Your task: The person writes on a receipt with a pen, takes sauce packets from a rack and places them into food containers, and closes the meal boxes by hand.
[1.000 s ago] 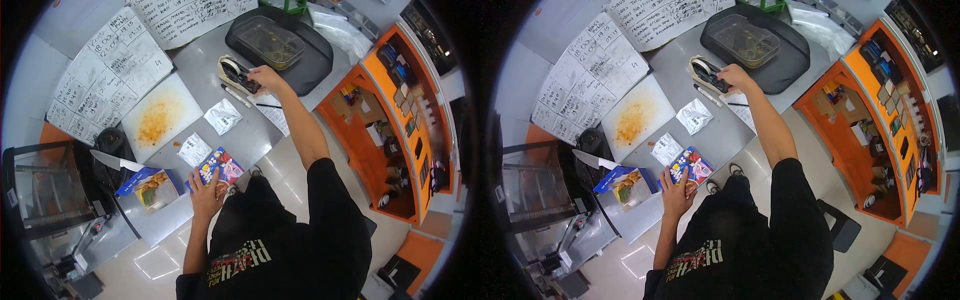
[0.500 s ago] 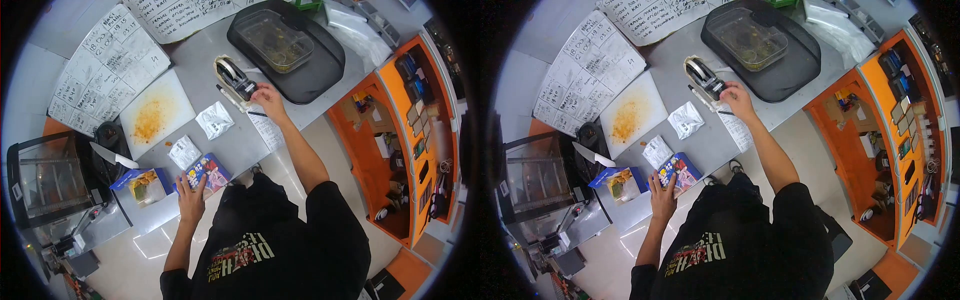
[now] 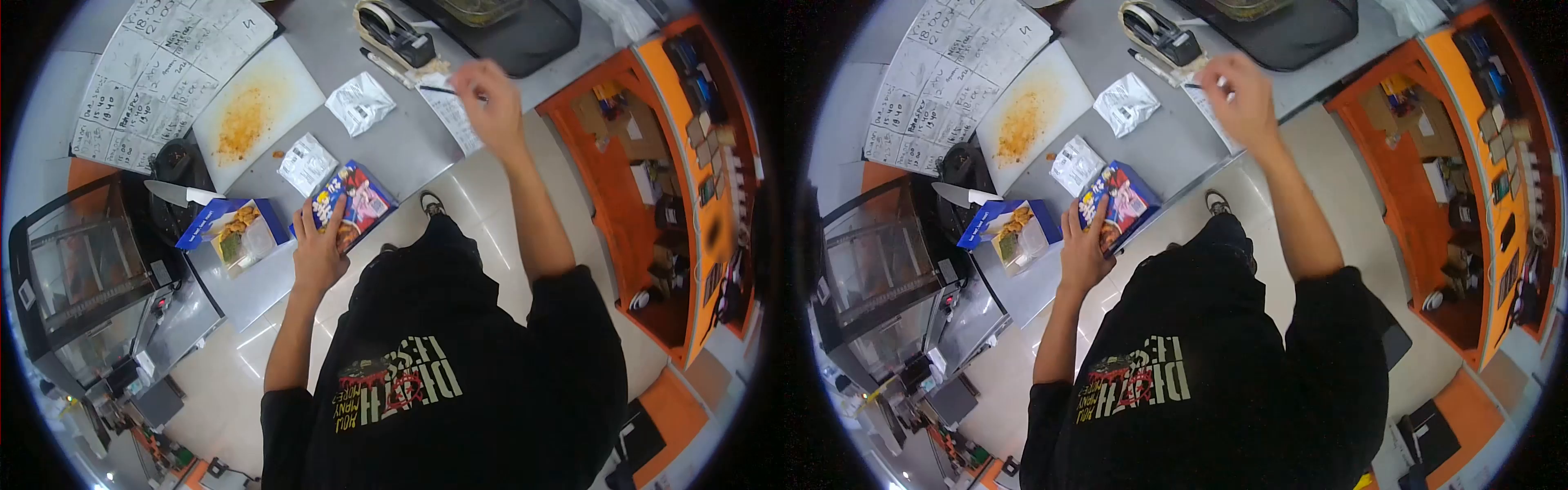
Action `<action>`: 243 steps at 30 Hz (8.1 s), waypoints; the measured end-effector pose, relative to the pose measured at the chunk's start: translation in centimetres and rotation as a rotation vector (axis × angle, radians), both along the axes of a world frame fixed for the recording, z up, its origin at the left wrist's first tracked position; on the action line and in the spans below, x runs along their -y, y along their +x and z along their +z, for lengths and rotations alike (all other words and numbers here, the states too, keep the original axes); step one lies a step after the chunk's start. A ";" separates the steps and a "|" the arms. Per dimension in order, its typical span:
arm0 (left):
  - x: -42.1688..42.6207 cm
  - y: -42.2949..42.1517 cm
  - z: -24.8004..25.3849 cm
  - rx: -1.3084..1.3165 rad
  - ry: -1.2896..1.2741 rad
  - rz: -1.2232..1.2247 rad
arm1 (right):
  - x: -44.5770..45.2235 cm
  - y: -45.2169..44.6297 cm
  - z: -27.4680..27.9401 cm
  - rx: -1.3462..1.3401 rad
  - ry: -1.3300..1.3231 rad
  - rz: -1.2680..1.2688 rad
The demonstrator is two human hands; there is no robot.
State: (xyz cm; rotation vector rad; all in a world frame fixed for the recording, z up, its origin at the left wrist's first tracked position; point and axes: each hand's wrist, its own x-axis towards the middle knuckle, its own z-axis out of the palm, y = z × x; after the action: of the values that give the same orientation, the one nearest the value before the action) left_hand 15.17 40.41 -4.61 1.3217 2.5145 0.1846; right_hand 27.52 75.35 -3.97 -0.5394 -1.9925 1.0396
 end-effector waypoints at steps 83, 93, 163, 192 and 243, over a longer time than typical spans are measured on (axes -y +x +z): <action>-0.4 -4.5 1.9 0.243 -0.179 -0.040 | 24.8 -0.1 -11.3 0.003 -0.250 0.117; -0.7 -4.9 2.5 0.288 -0.204 -0.030 | 23.5 -0.8 -10.1 0.127 -0.253 0.226; 19.2 -22.4 -3.5 0.501 1.182 0.459 | 35.8 -21.3 -3.5 -0.032 -0.291 0.156; 27.5 -7.6 -4.8 0.408 0.500 0.431 | 33.0 -7.5 -7.2 0.150 -0.076 0.586; 21.1 -8.6 -1.3 -0.110 0.129 -0.301 | 35.2 -2.0 -7.6 0.276 -0.027 0.347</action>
State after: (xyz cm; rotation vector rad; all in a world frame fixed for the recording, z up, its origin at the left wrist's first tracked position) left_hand 6.61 19.33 -5.88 1.7867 2.3842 0.2167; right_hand 25.52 40.20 -11.57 -0.3725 -2.3780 1.2559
